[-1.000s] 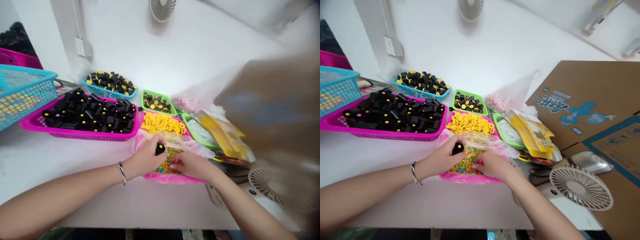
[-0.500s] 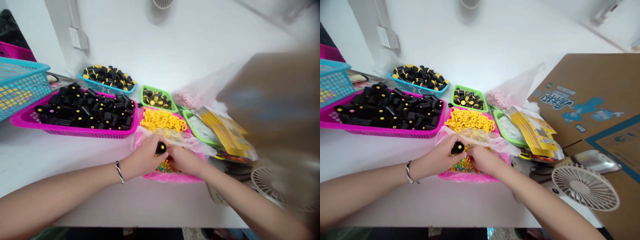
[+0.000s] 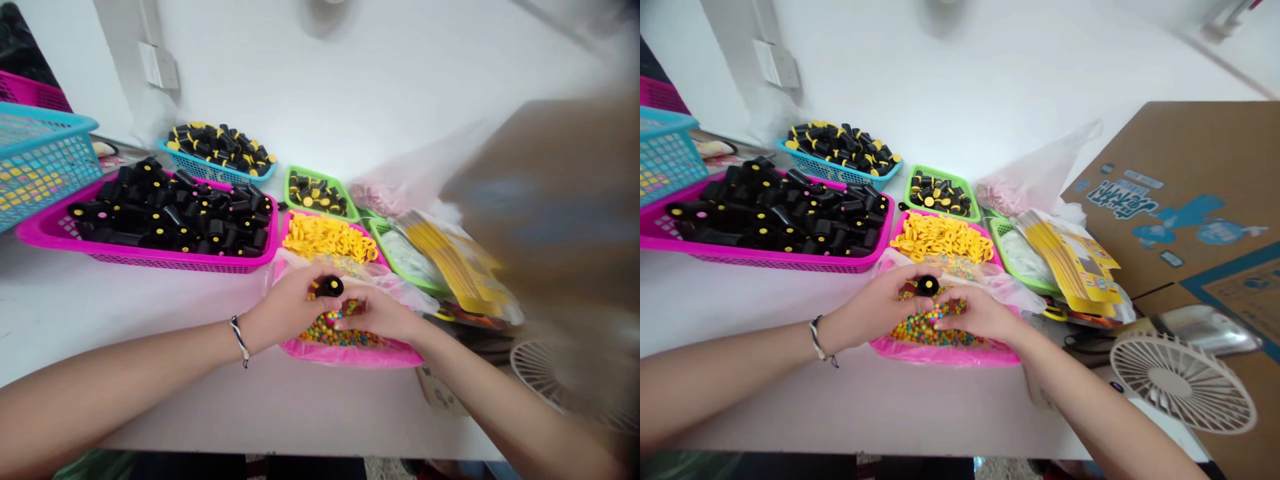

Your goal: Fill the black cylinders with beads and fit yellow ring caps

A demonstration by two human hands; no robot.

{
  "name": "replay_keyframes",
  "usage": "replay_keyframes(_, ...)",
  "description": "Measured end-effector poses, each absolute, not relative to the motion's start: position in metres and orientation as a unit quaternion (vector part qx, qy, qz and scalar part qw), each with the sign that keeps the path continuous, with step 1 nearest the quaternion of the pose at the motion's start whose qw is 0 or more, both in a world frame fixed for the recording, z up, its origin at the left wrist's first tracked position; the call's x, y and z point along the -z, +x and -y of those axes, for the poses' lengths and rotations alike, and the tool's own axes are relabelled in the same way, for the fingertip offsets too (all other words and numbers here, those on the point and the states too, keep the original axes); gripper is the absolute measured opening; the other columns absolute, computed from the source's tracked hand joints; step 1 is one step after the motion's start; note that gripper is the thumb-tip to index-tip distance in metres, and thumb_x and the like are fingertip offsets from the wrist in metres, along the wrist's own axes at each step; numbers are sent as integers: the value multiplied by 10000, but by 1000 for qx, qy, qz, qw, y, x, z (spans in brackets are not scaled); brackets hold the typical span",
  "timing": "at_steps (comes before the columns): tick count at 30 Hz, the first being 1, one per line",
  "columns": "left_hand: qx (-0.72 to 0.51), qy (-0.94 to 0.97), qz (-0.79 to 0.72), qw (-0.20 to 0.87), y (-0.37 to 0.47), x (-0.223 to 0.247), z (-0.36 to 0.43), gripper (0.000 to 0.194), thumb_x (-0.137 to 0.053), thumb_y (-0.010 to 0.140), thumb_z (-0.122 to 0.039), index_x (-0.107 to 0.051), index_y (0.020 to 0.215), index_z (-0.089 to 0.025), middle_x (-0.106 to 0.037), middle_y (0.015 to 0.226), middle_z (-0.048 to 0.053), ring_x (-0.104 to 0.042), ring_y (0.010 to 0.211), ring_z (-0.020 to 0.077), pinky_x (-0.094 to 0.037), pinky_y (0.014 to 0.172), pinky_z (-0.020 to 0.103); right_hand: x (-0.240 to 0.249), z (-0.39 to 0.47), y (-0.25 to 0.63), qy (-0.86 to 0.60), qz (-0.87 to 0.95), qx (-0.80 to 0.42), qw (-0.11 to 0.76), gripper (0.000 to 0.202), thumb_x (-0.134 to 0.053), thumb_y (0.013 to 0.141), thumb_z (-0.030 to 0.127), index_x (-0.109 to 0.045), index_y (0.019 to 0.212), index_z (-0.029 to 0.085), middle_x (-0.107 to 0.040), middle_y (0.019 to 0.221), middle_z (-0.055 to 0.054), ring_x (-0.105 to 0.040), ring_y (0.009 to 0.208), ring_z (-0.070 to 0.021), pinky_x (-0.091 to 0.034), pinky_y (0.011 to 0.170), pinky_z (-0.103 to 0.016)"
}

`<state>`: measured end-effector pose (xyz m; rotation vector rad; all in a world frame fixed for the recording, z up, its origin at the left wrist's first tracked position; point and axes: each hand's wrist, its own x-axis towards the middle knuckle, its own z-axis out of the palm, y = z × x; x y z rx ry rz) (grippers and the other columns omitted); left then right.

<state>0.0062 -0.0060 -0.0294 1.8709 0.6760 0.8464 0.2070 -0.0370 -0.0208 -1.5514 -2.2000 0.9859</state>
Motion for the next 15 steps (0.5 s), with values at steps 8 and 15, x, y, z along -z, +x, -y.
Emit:
replay_keyframes(8,-282,801,-281,447,8,32,10,337,-641,755,-195,-625,1092,-204,-686,1079,29,-610,995,207,-450,888,319,-1,57,231,-609,643,-408,222,341,-733,675,385,-673,933,170,-707,930,-59,-665,762,-173,-537,679,-300)
replay_keyframes(15,-232,841,-272,406,11,32,8,229,-686,718,-304,-658,909,-180,-668,760,2,-589,688,183,-401,608,267,-28,56,210,-563,775,-243,154,249,-618,809,312,-699,1034,245,-707,959,-47,-657,842,-184,-532,739,-292)
